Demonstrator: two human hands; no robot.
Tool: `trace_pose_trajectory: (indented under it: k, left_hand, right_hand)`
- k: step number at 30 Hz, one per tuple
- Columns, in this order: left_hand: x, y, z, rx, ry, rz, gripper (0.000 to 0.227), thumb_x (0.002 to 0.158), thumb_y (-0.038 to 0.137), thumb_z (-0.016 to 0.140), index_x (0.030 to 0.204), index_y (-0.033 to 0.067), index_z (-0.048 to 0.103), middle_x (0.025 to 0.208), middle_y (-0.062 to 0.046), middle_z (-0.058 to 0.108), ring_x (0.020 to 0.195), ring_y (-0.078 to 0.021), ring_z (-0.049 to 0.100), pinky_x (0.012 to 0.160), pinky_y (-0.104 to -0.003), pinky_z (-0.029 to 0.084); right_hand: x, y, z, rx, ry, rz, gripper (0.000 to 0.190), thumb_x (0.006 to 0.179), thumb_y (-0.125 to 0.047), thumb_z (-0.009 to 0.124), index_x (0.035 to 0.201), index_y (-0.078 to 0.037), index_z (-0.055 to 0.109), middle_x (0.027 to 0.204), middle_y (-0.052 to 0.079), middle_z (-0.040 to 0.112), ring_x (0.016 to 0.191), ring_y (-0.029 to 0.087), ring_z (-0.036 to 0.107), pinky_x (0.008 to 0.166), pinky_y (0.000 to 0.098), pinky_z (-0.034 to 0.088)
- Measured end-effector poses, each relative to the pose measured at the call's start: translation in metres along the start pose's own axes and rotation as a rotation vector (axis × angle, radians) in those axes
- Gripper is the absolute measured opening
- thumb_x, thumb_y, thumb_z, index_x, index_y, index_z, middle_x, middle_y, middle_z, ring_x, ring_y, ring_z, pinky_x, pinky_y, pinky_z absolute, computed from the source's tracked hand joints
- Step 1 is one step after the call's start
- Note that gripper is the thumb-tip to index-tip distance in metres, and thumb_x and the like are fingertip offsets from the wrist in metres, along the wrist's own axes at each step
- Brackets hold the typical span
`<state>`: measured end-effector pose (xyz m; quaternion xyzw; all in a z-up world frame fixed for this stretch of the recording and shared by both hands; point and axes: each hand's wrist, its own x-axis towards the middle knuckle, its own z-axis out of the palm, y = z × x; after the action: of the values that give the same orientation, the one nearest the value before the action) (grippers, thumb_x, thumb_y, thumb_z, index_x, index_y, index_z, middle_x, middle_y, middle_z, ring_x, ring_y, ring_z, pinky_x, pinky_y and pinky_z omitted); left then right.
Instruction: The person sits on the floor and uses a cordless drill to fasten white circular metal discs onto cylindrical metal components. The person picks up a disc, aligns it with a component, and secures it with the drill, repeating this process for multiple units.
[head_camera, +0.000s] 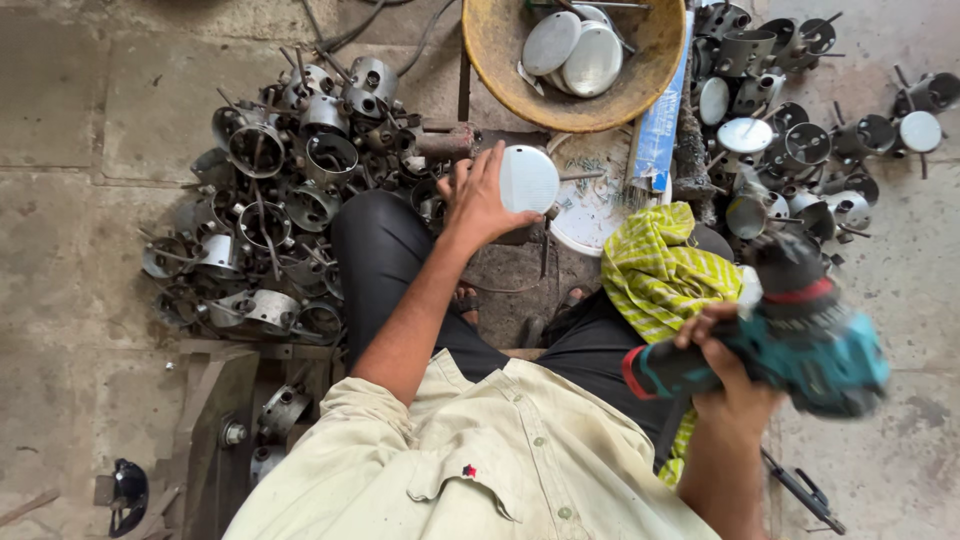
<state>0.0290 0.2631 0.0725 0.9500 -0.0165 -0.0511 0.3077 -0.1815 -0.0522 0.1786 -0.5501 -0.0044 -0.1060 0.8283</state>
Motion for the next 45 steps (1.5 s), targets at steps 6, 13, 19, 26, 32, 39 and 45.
trace_pose_trajectory:
  k: [6, 13, 19, 26, 32, 39, 45]
  left_hand:
    - [-0.016, -0.002, 0.003, 0.044, 0.092, 0.167, 0.14, 0.039, 0.06, 0.098, 0.154, 0.0132, 0.034, 0.15, -0.007, 0.047, 0.139, -0.0293, 0.037, 0.11, -0.056, 0.027]
    - [-0.048, -0.013, 0.017, 0.117, 0.339, 0.367, 0.128, 0.052, 0.069, 0.094, 0.153, 0.012, 0.038, 0.146, -0.008, 0.046, 0.138, -0.0302, 0.039, 0.11, -0.055, 0.026]
    - [-0.05, -0.011, 0.018, 0.12, 0.379, 0.366, 0.125, 0.055, 0.069, 0.092, 0.151, 0.0091, 0.04, 0.146, -0.01, 0.045, 0.138, -0.0302, 0.039, 0.112, -0.052, 0.029]
    - [-0.045, -0.012, 0.021, 0.087, 0.404, 0.32, 0.126, 0.055, 0.074, 0.09, 0.151, 0.0078, 0.04, 0.141, -0.012, 0.046, 0.138, -0.0312, 0.04, 0.112, -0.054, 0.03]
    - [-0.038, -0.012, 0.027, 0.121, 0.41, 0.296, 0.137, 0.052, 0.08, 0.088, 0.157, 0.009, 0.036, 0.139, -0.014, 0.045, 0.133, -0.0322, 0.041, 0.108, -0.061, 0.034]
    - [-0.045, -0.014, 0.034, 0.104, 0.431, 0.304, 0.133, 0.055, 0.077, 0.089, 0.156, 0.0087, 0.039, 0.142, -0.014, 0.044, 0.137, -0.0327, 0.04, 0.111, -0.061, 0.032]
    - [-0.046, -0.008, 0.031, 0.08, 0.436, 0.284, 0.134, 0.052, 0.076, 0.091, 0.154, 0.0084, 0.039, 0.141, -0.012, 0.044, 0.137, -0.0313, 0.039, 0.109, -0.06, 0.029]
  right_hand:
    - [0.029, 0.032, 0.026, -0.432, -0.055, 0.117, 0.033, 0.09, -0.002, 0.074, 0.121, -0.001, 0.062, 0.106, 0.009, 0.068, 0.095, 0.021, 0.067, 0.088, 0.0364, 0.056]
    - [0.035, 0.043, 0.045, -1.033, -0.186, -0.206, 0.065, 0.075, -0.012, 0.084, 0.131, -0.002, 0.054, 0.11, 0.012, 0.07, 0.099, 0.023, 0.071, 0.093, 0.0328, 0.056]
    - [0.055, 0.041, 0.073, -0.993, -0.269, -0.043, 0.073, 0.07, -0.01, 0.083, 0.136, -0.001, 0.052, 0.102, 0.014, 0.074, 0.089, 0.025, 0.075, 0.085, 0.0348, 0.058]
    - [0.077, 0.043, 0.086, -1.081, -0.304, 0.009, 0.076, 0.071, -0.02, 0.09, 0.135, -0.001, 0.054, 0.095, 0.013, 0.076, 0.086, 0.025, 0.077, 0.079, 0.0357, 0.058]
    - [0.088, 0.042, 0.091, -1.115, -0.361, -0.165, 0.078, 0.07, -0.024, 0.093, 0.135, -0.001, 0.055, 0.106, 0.017, 0.074, 0.097, 0.029, 0.074, 0.086, 0.0382, 0.057]
    - [0.088, 0.042, 0.092, -1.12, -0.351, -0.051, 0.081, 0.07, -0.028, 0.094, 0.135, -0.003, 0.054, 0.1, 0.014, 0.075, 0.09, 0.027, 0.076, 0.081, 0.037, 0.057]
    - [0.093, 0.042, 0.098, -1.101, -0.386, -0.024, 0.075, 0.069, -0.02, 0.092, 0.133, -0.004, 0.056, 0.095, 0.012, 0.075, 0.086, 0.025, 0.076, 0.077, 0.0369, 0.058]
